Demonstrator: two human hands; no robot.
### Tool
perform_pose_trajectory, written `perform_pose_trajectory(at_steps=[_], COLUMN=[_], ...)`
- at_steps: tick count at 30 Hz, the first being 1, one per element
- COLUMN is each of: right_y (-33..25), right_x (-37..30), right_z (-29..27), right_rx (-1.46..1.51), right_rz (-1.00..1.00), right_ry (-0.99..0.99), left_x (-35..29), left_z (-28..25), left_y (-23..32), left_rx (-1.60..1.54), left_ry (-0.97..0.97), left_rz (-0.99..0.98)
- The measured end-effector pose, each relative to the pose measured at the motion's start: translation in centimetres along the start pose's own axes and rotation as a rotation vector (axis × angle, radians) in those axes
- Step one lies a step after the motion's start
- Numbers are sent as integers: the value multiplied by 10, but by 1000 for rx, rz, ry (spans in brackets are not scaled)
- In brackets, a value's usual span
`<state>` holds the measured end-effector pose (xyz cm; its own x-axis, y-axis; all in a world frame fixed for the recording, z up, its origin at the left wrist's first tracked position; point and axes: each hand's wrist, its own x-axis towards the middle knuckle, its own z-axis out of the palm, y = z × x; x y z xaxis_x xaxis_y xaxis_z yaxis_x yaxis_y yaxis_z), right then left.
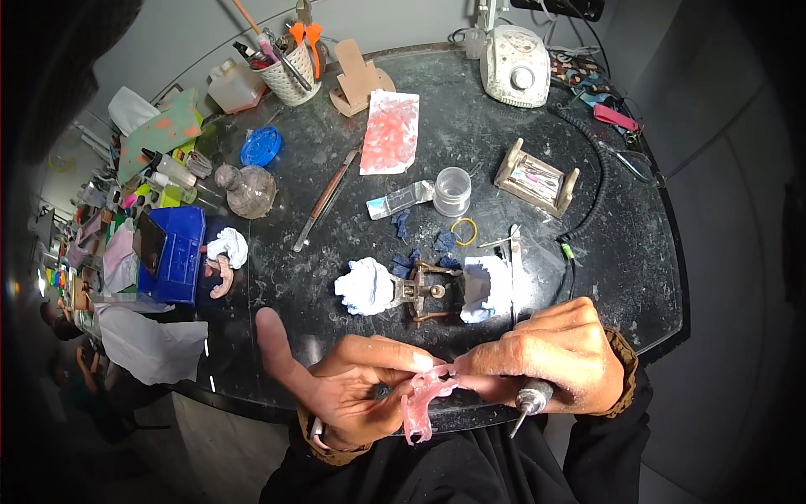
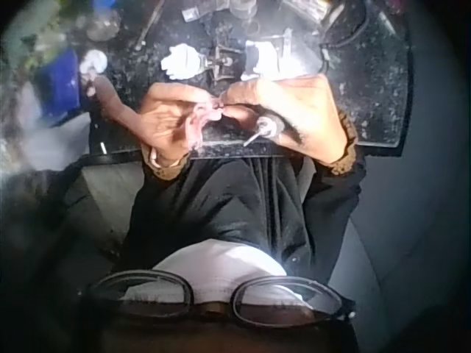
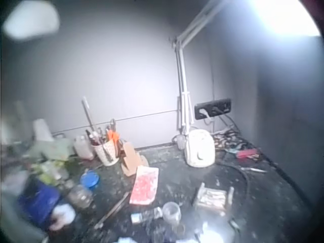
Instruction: The person uses a rotary tool to sand and shape a pink dental prosthesis. The person then fits the prosthesis onto a white dental cast and continues to sand it.
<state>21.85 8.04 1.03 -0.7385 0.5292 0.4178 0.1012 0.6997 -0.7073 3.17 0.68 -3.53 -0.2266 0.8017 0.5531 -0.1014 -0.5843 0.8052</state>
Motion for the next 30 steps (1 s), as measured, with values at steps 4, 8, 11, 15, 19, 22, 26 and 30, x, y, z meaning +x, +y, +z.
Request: perform_pose_trajectory(at_steps=[4, 8, 11, 15, 19, 22, 26, 30], right_y=[0, 4, 4, 1, 2, 2, 2, 2], right_x=[3, -1, -1, 1, 2, 2, 3, 1], right_z=[-5, 3, 4, 3, 6, 7, 3, -2], right_rx=[68, 132, 174, 150, 202, 204, 211, 219], right_rz=[-29, -38, 7, 11, -23, 1, 20, 68], right_ry=[-41, -6, -19, -47, 47, 76, 37, -43], left_x=[-2, 0, 1, -1, 4, 5, 7, 9], left_z=[1, -12, -9, -15, -11, -9, -6, -8], left_y=[0, -7, -8, -8, -5, -1, 2, 2], left_rx=[-77, -72, -55, 135, 108, 155, 160, 189], left_ry=[101, -159, -157, -158, -140, -137, -127, -166], left_rz=[-55, 28, 45, 25, 76, -25, -76, -80])
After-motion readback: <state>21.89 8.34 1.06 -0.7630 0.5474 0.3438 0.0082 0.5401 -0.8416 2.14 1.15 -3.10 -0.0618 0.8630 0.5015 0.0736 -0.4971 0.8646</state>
